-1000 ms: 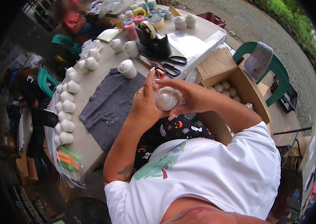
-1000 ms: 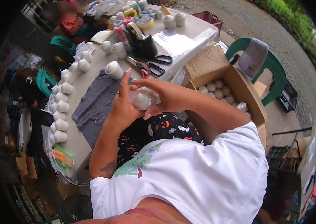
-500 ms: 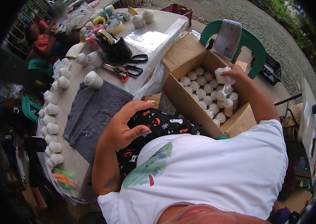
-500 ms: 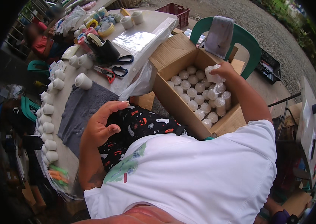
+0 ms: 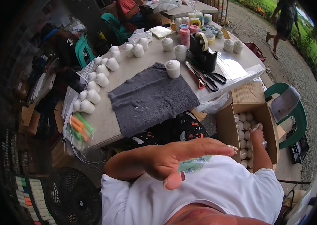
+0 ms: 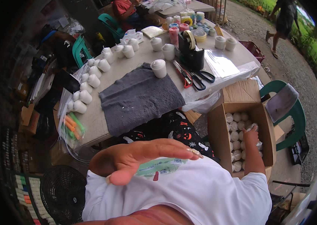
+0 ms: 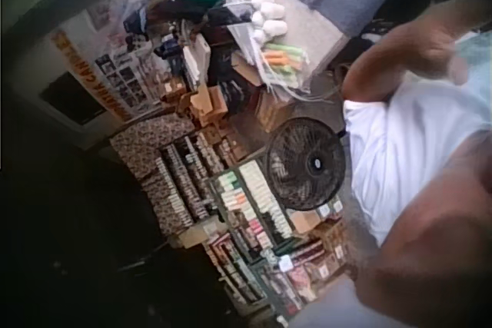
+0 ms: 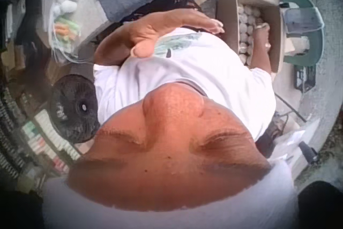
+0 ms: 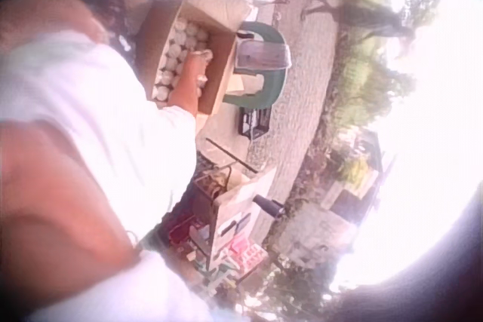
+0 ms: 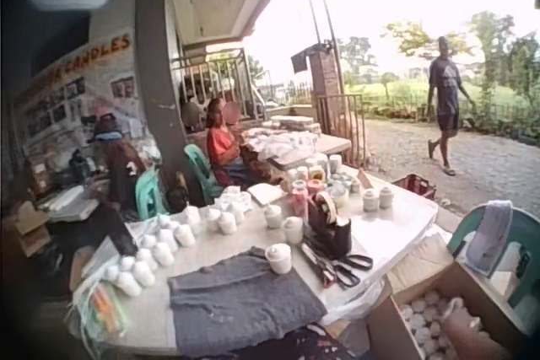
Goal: The person wraps small white cylindrical candles individually in clear plastic bags at a work table. They pick up each candle, place it into a bag, and seal the bag before setting it aside. The process is repeated for multiple candles.
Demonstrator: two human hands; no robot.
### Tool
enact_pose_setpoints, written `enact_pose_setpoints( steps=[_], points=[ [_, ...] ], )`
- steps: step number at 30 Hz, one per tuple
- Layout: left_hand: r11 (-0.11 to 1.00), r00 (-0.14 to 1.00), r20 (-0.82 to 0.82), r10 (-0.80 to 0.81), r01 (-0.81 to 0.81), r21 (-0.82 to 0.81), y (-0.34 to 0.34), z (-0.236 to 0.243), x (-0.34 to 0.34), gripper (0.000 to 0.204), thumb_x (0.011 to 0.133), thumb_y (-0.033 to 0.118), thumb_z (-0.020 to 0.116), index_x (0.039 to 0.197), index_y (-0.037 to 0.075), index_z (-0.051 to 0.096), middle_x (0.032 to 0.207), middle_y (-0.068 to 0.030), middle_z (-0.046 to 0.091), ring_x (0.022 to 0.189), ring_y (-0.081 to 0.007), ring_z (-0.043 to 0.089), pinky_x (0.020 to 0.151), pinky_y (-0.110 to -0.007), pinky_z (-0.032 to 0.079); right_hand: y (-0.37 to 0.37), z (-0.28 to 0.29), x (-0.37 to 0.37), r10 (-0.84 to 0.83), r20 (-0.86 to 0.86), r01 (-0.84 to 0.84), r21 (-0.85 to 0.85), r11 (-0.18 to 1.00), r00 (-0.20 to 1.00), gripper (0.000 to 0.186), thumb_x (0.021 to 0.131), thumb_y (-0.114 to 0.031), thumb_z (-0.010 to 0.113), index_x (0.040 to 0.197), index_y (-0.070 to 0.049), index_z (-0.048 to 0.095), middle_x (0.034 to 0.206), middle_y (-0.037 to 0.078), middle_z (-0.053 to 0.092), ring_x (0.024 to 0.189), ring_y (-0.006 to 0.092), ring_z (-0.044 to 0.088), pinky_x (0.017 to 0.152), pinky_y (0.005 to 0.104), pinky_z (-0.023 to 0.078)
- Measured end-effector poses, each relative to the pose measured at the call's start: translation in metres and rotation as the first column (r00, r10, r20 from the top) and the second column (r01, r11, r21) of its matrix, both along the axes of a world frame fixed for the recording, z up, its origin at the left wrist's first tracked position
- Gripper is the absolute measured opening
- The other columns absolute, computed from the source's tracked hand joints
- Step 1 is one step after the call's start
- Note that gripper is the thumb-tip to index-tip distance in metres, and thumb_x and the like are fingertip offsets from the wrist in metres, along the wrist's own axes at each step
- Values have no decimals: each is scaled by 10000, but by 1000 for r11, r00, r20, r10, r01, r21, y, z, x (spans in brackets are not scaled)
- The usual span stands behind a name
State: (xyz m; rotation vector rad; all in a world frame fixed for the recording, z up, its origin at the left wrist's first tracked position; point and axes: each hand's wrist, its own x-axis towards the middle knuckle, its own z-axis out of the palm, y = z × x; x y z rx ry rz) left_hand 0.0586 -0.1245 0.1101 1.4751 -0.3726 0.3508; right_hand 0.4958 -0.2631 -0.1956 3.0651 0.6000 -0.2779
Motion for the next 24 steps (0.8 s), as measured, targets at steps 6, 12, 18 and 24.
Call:
enact_pose_setpoints(
  steps=[6,12,18,24],
  points=[
    [934,888,412,-203,302,-191,-50,11,-13,1434,472,887,506,1408,-159,214,1475,-287,283,1348,-392,325,1105,-490,209,44,64,9,196,-70,-207,-224,952,978,642,789,-448,717,1234,-31,517,1205,193,610,1138,349,581,892,463,483],
    [945,772,634,40,178,-276,-46,0,-22,619,879,416,587,1226,-95,551,1392,-336,379,1331,-447,346,1070,-548,261,145,202,-75,757,96,-756,219,617,646,557,826,-385,702,1173,27,563,1169,234,604,1118,376,560,937,423,450],
    [850,728,477,493,-520,-84,-16,-17,-69,102,781,131,777,846,99,706,1060,-127,678,1126,-347,574,944,-458,445,237,284,-260,884,200,-790,395,-468,-423,370,828,-215,714,1144,-51,614,1126,154,620,1021,324,605,879,401,493],
    [-181,101,337,936,-682,709,35,-95,-133,388,728,286,794,1031,71,680,1224,-143,610,1198,-341,527,1015,-445,400,315,200,-353,918,246,-816,427,-389,-309,443,878,-348,642,1247,-112,582,1348,146,505,1301,324,416,1058,512,312]
  ],
)
